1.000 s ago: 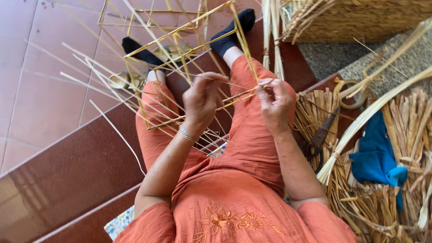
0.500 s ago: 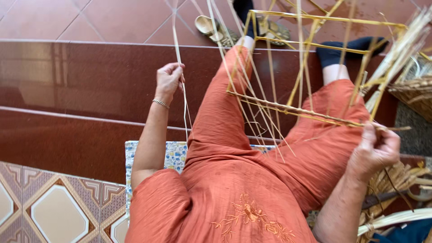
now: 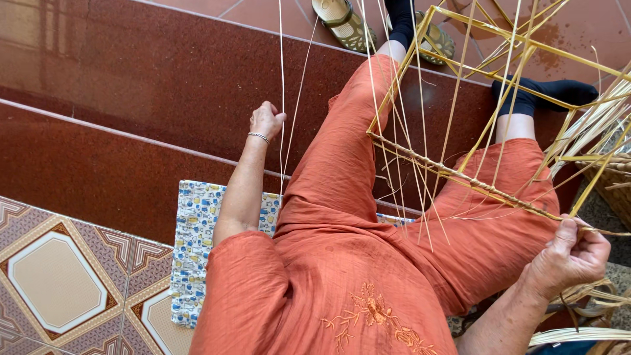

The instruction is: The person weaves thin dried plant strips into a partially built basket frame, interlacing strands by hand. They trim excess material with scissors and a knife, then continue weaving the structure.

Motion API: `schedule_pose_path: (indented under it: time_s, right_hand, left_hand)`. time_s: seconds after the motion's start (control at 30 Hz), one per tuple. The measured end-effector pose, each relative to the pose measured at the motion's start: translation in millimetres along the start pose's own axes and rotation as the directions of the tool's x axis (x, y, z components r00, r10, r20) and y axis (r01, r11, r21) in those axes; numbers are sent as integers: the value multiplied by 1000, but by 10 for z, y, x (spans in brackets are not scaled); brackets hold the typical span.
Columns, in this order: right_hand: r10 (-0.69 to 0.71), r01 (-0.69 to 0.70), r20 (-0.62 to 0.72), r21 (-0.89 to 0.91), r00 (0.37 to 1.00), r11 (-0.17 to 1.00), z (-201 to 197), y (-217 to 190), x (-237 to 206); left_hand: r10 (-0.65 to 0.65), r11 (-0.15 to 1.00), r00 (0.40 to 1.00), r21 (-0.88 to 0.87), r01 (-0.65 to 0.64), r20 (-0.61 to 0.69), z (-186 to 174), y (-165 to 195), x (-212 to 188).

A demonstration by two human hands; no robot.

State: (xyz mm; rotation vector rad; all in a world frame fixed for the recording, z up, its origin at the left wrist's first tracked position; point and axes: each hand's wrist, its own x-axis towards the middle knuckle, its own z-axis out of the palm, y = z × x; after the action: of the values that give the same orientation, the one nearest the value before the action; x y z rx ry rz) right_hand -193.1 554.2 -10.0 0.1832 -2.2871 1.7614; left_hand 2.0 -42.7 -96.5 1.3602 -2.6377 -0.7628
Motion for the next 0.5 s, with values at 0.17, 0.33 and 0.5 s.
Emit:
schedule_pose_path:
  time_s: [0.17, 0.33, 0.5]
  right_hand:
    - [-13, 13, 3, -18, 1000, 1000, -30, 18, -6]
    - [34, -34, -10, -20, 999, 999, -44, 55, -8]
    - [-41, 42, -11, 76, 999, 996, -20, 37, -43]
  left_hand:
    - [-391, 905, 717, 99, 414, 578, -7, -26, -53]
    - [-321, 857, 844, -246, 452, 431, -283, -13, -119]
    - [-12, 524, 982, -835, 166, 187, -1003, 438, -251]
